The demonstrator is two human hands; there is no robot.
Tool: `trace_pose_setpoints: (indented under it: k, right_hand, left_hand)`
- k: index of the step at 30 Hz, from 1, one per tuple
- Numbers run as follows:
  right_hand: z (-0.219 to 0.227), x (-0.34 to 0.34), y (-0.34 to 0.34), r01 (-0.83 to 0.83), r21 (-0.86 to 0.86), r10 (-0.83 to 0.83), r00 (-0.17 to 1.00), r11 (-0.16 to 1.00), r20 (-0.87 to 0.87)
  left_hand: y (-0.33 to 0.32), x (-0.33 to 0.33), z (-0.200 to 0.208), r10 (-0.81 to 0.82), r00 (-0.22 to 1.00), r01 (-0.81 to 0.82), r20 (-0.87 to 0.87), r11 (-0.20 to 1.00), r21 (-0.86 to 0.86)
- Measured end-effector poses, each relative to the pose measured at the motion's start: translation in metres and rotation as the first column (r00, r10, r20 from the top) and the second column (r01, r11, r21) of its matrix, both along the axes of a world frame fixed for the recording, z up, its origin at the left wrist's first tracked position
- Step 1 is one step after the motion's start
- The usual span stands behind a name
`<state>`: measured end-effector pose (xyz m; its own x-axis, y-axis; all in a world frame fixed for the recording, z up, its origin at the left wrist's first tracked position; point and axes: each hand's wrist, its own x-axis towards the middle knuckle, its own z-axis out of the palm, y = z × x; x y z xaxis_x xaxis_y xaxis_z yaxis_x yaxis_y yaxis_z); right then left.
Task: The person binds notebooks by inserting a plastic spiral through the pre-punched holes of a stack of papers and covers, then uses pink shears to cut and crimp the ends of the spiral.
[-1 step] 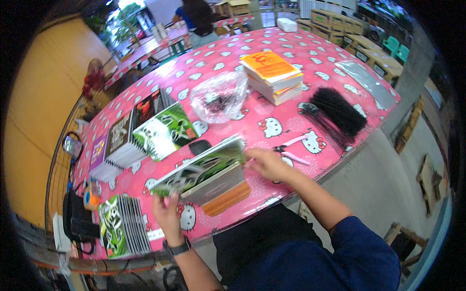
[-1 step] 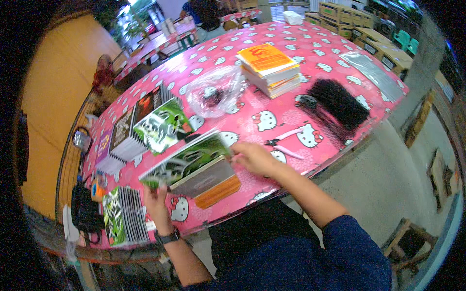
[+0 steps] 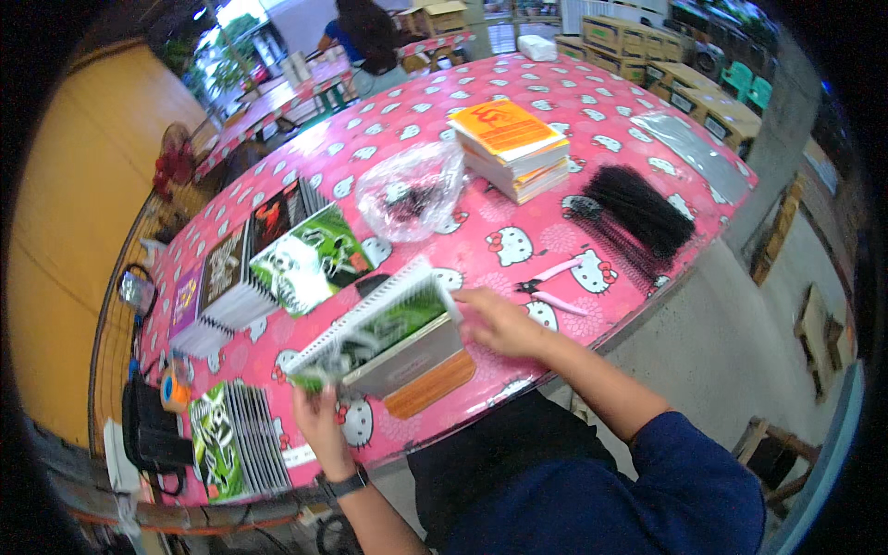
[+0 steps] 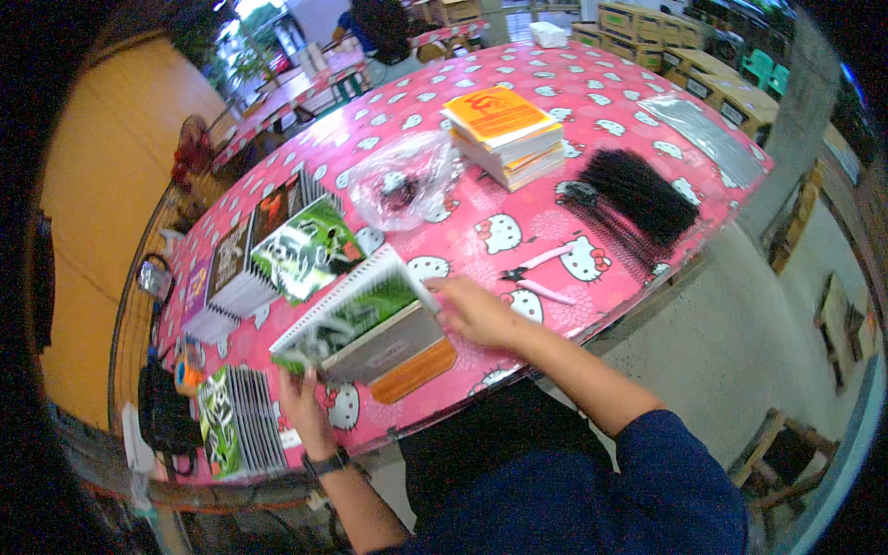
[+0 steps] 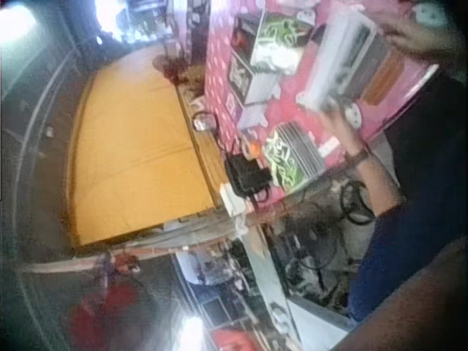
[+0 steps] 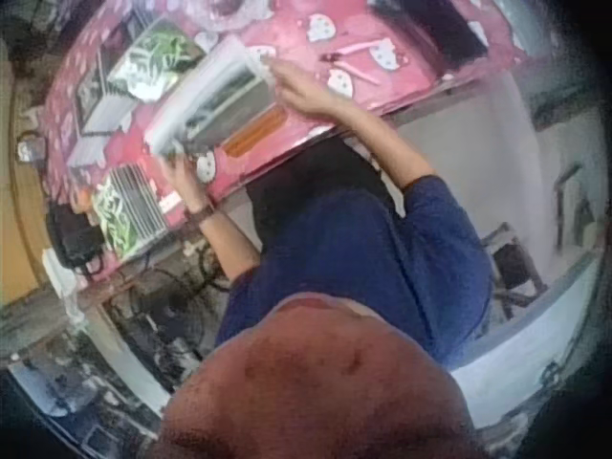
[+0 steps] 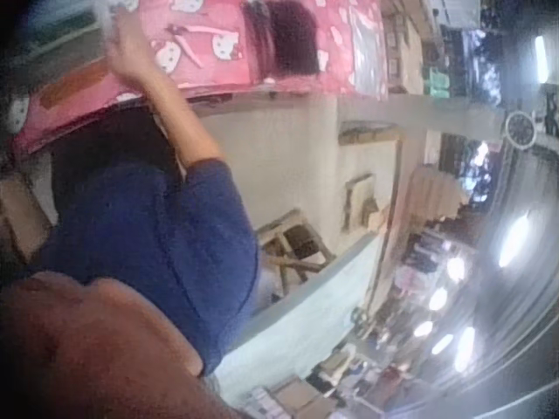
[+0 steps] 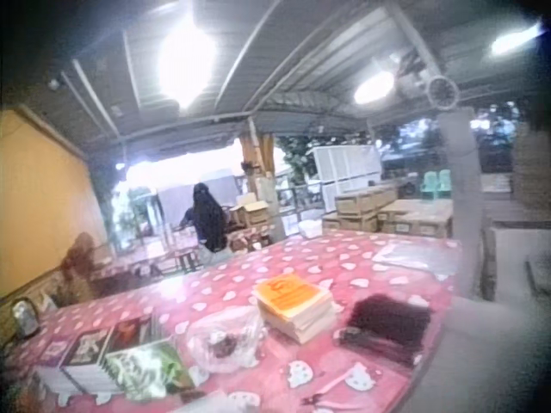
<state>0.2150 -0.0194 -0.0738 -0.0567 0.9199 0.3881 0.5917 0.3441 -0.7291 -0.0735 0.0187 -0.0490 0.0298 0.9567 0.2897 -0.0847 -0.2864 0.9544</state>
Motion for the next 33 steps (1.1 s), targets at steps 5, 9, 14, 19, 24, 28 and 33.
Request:
trace_pose_setpoints:
  k: [5,9,14,19,24,28,33]
  right_hand:
    - [-0.038,-0.048,-0.023,-0.200,0.064,0.206,0.971,0.978,-0.118]
    - [0.008,0.046,-0.014,0.259,-0.353,-0.297,0.953,0.899,-0.060]
    - [-0.012,0.193,-0.010,0.800,0.083,-0.685,0.448,0.594,0.575]
    - [-0.017,0.193,0.004,0.732,0.014,-0.566,0.515,0.681,0.644]
    - [0.008,0.207,0.005,0.764,0.016,-0.663,0.550,0.645,0.508]
    - [0.032,0.202,0.002,0.777,0.074,-0.708,0.524,0.625,0.474]
    - [0.082,0.151,-0.005,0.581,0.326,-0.661,0.706,0.746,0.254]
  left_hand:
    - [0.014,-0.021,-0.047,-0.012,0.908,-0.001,0.420,1.000,0.030]
    - [0.018,-0.025,-0.004,0.069,0.967,-0.087,0.246,0.994,0.062]
    - [0.020,-0.008,0.005,0.151,0.959,-0.154,0.239,0.988,-0.006]
    - [0.027,-0.017,-0.002,0.168,0.951,-0.166,0.261,0.986,-0.031]
    - [0.024,-0.014,0.020,0.406,0.912,-0.387,-0.057,0.899,0.207]
    - [-0.020,0.051,0.039,0.634,0.634,-0.208,-0.443,0.692,0.691]
    - [-0.020,0.103,0.038,0.389,0.483,0.079,-0.785,0.873,0.481]
